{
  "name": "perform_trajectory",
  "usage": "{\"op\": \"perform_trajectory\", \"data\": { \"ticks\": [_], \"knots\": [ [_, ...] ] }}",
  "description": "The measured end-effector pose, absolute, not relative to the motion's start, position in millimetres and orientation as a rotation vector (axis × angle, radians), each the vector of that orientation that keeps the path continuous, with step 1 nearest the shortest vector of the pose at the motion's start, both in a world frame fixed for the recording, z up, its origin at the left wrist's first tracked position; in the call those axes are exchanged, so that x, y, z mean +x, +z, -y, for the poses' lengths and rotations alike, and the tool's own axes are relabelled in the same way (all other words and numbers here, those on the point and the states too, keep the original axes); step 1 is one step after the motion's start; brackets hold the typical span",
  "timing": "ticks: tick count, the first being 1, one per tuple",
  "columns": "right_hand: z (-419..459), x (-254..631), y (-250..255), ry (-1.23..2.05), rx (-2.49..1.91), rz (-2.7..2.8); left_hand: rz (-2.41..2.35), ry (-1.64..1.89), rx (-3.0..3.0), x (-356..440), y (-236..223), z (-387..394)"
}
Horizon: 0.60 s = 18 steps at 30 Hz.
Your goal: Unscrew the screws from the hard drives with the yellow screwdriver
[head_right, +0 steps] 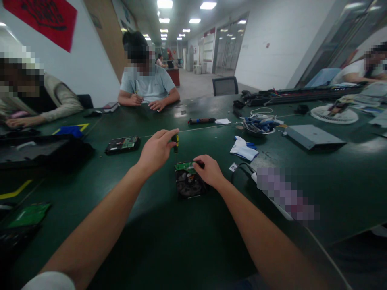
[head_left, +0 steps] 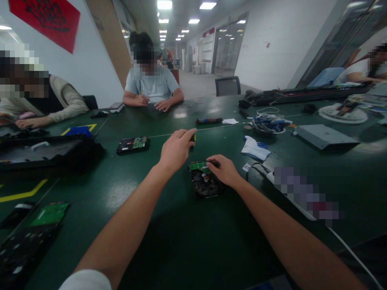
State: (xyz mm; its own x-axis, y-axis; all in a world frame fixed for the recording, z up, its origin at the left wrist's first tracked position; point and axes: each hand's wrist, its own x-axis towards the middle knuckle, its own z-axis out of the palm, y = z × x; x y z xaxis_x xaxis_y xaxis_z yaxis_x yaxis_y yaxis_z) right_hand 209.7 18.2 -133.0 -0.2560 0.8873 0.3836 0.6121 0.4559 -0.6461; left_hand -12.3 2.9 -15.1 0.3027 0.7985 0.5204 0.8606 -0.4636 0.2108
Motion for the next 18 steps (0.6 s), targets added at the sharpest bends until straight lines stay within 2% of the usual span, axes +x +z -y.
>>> {"op": "perform_trajectory", "data": {
  "ticks": [8, 18],
  "knots": [
    [-18.5, 210.3, -133.6, 0.482, -1.242, 1.984, 1.739, -0.853, -2.463, -9.6, -13.2, 0.9],
    [-18.9, 210.2, -135.4, 0.503, -1.256, 1.955, 1.664, -0.906, -2.428, -11.3, -15.0, -0.9]
  ]
}}
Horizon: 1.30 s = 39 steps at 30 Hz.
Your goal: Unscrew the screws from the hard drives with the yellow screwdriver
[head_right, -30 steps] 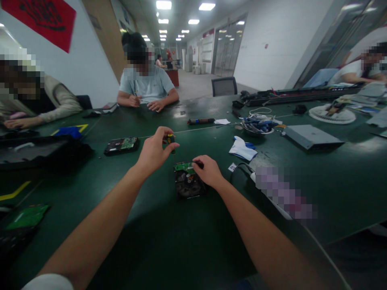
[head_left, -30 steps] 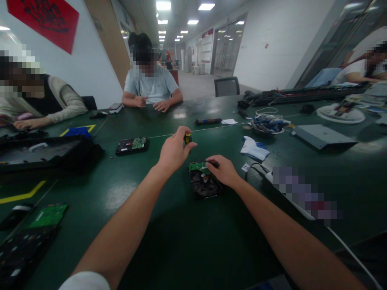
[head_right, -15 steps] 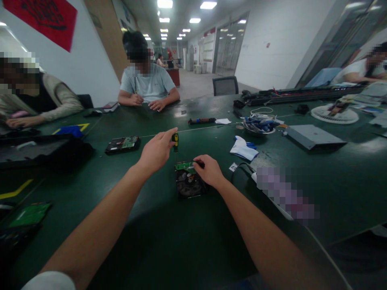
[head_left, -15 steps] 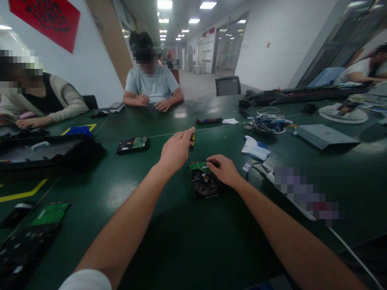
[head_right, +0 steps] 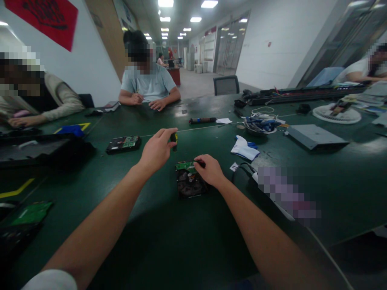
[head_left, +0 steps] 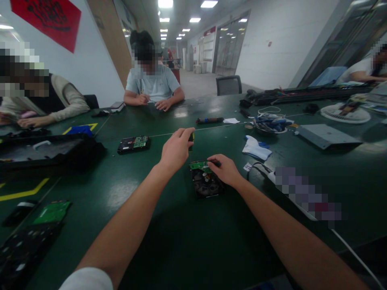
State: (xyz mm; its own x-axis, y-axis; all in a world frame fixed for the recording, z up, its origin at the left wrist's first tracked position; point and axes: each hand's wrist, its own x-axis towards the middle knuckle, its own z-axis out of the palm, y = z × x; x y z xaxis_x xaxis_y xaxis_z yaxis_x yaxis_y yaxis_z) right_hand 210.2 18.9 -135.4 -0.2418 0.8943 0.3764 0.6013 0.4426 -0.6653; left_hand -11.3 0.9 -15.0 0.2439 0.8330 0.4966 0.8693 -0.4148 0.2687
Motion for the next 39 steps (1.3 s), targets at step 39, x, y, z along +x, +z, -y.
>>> {"op": "perform_trajectory", "data": {
  "ticks": [39],
  "knots": [
    [-19.8, 211.5, -136.2, 0.506, -1.255, 1.978, 1.714, -0.978, -2.395, -8.8, -6.9, 5.1]
  ]
}}
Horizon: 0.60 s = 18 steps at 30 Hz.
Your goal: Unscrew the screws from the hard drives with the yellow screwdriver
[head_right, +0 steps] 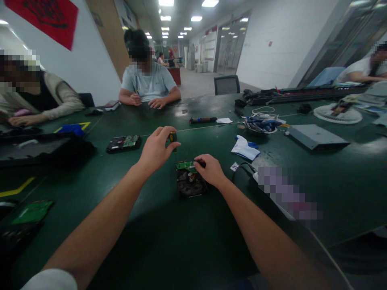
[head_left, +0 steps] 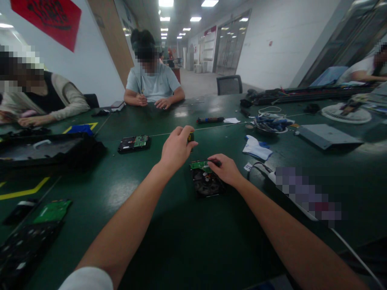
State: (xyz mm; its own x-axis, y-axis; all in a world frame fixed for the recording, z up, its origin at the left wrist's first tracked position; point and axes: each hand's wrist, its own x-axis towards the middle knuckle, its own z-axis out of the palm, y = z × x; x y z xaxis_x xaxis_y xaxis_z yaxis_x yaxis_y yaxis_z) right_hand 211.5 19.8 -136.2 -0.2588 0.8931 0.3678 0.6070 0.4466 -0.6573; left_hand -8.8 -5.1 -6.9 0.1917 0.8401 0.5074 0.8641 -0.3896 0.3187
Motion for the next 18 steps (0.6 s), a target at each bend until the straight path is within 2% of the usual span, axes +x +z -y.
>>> {"op": "perform_trajectory", "data": {
  "ticks": [11, 18],
  "knots": [
    [-18.9, 211.5, -134.8, 0.497, -1.246, 1.982, 1.822, -0.953, -2.382, -8.6, -10.4, 2.7],
    [-17.9, 210.3, -133.3, 0.496, -1.269, 1.97, 1.7, -0.949, -2.395, -10.8, -9.3, 2.0]
  ]
}}
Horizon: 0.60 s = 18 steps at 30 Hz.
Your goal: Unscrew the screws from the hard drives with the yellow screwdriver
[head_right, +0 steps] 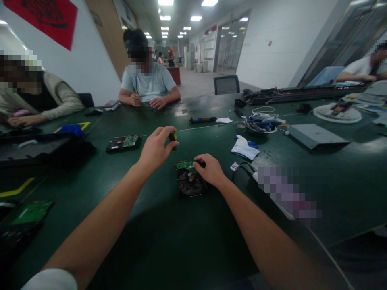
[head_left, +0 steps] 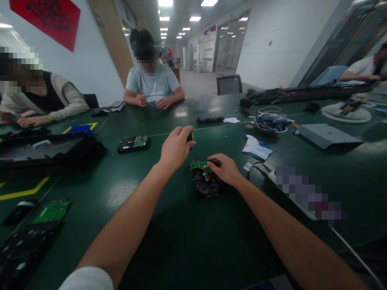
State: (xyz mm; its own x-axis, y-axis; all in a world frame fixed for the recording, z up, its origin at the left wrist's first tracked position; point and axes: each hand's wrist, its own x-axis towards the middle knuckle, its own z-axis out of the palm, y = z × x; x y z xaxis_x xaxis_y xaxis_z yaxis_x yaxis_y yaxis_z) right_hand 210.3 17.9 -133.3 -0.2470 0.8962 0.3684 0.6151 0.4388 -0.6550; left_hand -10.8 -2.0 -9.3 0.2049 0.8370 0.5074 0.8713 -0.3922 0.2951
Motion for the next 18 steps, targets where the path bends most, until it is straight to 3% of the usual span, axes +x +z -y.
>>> {"op": "perform_trajectory", "data": {
  "ticks": [7, 18],
  "knots": [
    [-18.8, 210.9, -134.4, 0.504, -1.262, 1.977, 1.811, -0.827, -2.364, -7.3, -10.6, 4.2],
    [-17.9, 211.0, -132.5, 0.503, -1.248, 1.975, 1.74, -1.056, -2.386, -11.5, -10.5, 1.2]
  ]
}}
